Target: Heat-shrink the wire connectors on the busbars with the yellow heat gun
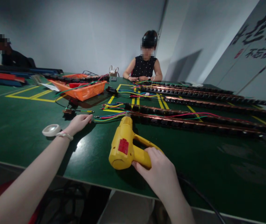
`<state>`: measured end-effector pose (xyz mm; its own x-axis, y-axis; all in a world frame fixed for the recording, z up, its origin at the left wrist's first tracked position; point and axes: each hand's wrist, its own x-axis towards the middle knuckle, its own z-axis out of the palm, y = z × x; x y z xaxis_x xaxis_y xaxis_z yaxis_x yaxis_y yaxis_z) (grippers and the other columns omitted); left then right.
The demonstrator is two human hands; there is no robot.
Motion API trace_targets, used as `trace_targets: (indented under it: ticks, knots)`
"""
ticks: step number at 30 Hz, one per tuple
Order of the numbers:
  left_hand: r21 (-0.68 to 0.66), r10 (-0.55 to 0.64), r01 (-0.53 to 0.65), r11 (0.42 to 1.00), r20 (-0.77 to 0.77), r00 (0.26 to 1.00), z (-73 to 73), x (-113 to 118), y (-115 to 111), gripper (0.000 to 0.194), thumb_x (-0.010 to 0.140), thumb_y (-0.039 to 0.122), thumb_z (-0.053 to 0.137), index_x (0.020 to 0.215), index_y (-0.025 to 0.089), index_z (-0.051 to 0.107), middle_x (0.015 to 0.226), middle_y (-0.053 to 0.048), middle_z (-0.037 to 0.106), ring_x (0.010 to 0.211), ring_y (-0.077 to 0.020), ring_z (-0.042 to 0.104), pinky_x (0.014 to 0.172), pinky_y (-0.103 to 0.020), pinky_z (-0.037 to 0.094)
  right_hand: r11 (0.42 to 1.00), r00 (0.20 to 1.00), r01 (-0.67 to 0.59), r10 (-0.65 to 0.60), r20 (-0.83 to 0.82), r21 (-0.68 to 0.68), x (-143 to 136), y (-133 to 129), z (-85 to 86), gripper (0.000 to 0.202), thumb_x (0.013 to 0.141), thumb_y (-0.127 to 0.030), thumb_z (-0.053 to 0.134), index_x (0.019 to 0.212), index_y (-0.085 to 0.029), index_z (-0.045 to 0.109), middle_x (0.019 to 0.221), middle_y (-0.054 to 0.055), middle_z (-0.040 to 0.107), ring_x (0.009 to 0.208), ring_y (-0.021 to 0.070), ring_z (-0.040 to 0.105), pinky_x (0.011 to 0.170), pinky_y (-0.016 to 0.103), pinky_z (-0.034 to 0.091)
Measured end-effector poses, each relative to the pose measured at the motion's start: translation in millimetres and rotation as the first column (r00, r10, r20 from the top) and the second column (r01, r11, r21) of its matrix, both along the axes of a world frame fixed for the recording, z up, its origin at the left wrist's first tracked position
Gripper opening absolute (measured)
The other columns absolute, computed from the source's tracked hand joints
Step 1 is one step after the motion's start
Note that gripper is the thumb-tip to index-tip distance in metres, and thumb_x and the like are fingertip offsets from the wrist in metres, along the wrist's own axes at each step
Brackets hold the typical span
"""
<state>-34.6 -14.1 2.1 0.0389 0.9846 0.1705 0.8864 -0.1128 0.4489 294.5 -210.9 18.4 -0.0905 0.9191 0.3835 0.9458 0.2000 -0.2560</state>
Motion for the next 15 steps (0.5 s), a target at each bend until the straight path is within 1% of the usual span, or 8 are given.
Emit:
trace_targets:
  ticks: [4, 7, 9, 12, 15]
  knots:
    - [-0.007, 0.007, -0.007, 1.0, 0.005, 1.0, 1.5, 1, -1, 0.057, 0.085, 0.06, 0.028, 0.069, 0.02, 0.065, 0.076, -0.005, 0.068, 0.071, -0.0205, 0.058, 0.057, -0.026, 0.032, 0.997, 0.994, 0.026, -0.034, 0.108, 0.074, -12, -6, -5.8, 0.027, 0.079, -0.045, 0.058, 0.086, -0.019, 0.053, 0.081, 0.005, 0.061, 0.076, 0.0213, 0.06, 0.064, 0.033, 0.046]
    - [-0.003, 0.012, -0.011, 1.0, 0.014, 1.0, 1.9, 1, -1, 0.058, 0.086, 0.059, 0.027, 0.07, 0.02, 0.067, 0.078, -0.005, 0.069, 0.072, -0.0207, 0.058, 0.058, -0.026, 0.033, 0.995, 0.991, 0.038, -0.049, 0.121, 0.096, -23, -11, -8.3, 0.027, 0.081, -0.045, 0.057, 0.086, -0.019, 0.051, 0.081, 0.005, 0.059, 0.075, 0.0219, 0.058, 0.064, 0.034, 0.045]
    - [-0.003, 0.016, -0.016, 1.0, 0.025, 1.0, 2.2, 2, -1, 0.059, 0.086, 0.059, 0.026, 0.07, 0.02, 0.067, 0.078, -0.006, 0.069, 0.072, -0.0207, 0.059, 0.058, -0.026, 0.033, 0.994, 0.992, 0.031, -0.044, 0.116, 0.105, -31, -13, -8.8, 0.028, 0.08, -0.045, 0.059, 0.086, -0.019, 0.05, 0.08, 0.005, 0.059, 0.075, 0.0221, 0.058, 0.064, 0.035, 0.045]
    - [-0.01, 0.027, -0.027, 1.0, 0.044, 0.999, 2.8, 2, -1, 0.062, 0.087, 0.06, 0.024, 0.07, 0.02, 0.067, 0.078, -0.006, 0.069, 0.071, -0.021, 0.06, 0.058, -0.026, 0.034, 0.996, 0.995, 0.007, -0.016, 0.102, 0.088, -43, -15, -8.1, 0.028, 0.077, -0.043, 0.063, 0.084, -0.019, 0.05, 0.078, 0.005, 0.057, 0.073, 0.0224, 0.057, 0.064, 0.035, 0.046]
    - [-0.02, 0.041, -0.04, 0.999, 0.066, 0.997, 3.8, 3, -2, 0.063, 0.087, 0.061, 0.023, 0.07, 0.02, 0.068, 0.08, -0.007, 0.07, 0.072, -0.0214, 0.061, 0.059, -0.027, 0.035, 0.999, 0.997, -0.011, 0.008, 0.072, 0.042, -57, -18, -6.0, 0.027, 0.075, -0.04, 0.065, 0.084, -0.019, 0.05, 0.079, 0.005, 0.057, 0.076, 0.0234, 0.057, 0.066, 0.037, 0.046]
